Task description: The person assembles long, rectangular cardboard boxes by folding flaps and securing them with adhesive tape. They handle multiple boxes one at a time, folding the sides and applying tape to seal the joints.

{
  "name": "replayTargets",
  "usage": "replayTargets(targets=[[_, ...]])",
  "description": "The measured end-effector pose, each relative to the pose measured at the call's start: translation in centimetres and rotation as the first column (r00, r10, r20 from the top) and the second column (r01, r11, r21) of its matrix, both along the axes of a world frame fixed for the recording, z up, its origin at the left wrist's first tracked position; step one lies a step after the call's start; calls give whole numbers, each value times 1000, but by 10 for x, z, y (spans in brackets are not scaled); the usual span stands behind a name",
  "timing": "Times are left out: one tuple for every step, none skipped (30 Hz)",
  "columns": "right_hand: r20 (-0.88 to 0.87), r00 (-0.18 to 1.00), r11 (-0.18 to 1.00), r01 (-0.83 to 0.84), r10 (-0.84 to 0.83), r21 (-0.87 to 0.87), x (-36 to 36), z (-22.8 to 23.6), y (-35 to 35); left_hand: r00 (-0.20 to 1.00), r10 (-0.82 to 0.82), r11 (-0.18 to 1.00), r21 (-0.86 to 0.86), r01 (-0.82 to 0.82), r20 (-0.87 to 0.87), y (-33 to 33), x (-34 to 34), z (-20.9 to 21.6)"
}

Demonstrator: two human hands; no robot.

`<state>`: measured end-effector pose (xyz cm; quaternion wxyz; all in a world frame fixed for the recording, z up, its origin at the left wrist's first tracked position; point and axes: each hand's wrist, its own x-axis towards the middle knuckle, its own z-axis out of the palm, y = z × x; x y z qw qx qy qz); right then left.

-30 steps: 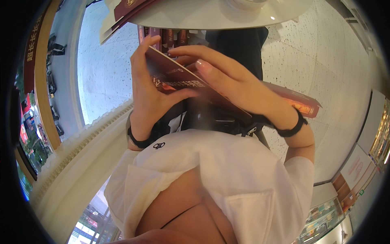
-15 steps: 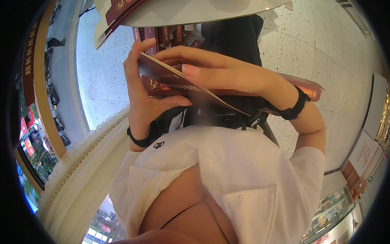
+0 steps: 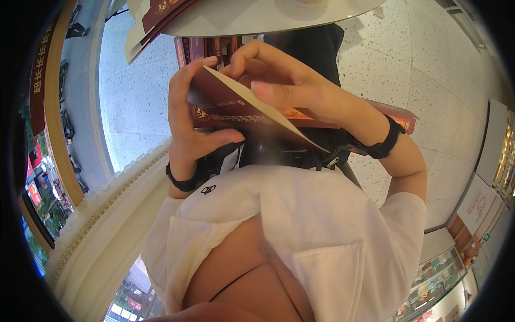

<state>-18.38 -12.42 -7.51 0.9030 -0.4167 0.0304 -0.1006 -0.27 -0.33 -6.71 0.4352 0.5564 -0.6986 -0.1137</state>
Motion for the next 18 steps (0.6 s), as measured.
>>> replayTargets(targets=[[15,997,996,81,-80,-29,0,-1,1,1000,6,1000,8,-6,-1,1,0,0],[33,987,985,161,-159,-56,0,-2,4,1000,12,1000,16,-12,-3,2,0,1],[52,970,967,241,-237,-81,0,-2,5,1000,18,1000,25,-18,-4,2,0,2],[93,957,935,287,-273,-209,0,0,4,1000,17,1000,15,-17,4,2,0,3],[139,943,883,333,-303,-330,-1,2,1,1000,15,1000,5,-15,11,3,1,3],[188,926,814,376,-326,-442,-2,5,-3,1000,14,1000,-4,-14,19,3,1,4],[195,923,652,373,-331,-660,-5,11,-13,999,18,1000,-15,-18,34,3,1,4],[208,923,538,361,-325,-762,-6,18,-16,998,23,999,-26,-22,50,2,2,4],[220,923,410,342,-317,-846,-6,24,-19,997,28,999,-37,-26,65,2,2,3],[235,922,268,320,-307,-908,-6,30,-21,998,23,999,-36,-21,64,2,2,4],[218,924,232,298,-314,-926,-6,33,-20,998,19,999,-34,-17,63,2,2,5],[203,925,195,274,-322,-942,-6,37,-18,998,16,999,-33,-14,62,2,2,6],[186,925,157,249,-332,-956,-7,41,-16,997,12,1000,-29,-10,72,2,2,7],[98,945,178,160,-313,-971,-10,46,-14,997,9,1000,-25,-7,81,2,2,7],[10,956,197,71,-292,-978,-13,52,-12,996,7,1000,-21,-5,92,2,1,8],[-80,959,214,-20,-272,-977,-15,55,-11,994,-24,1000,9,24,105,1,-1,8],[-102,974,213,-58,-202,-975,-14,55,-13,991,-55,998,39,51,119,0,-2,8],[-178,974,185,-152,-139,-971,-15,51,-13,988,-86,995,69,77,131,0,-4,8]])
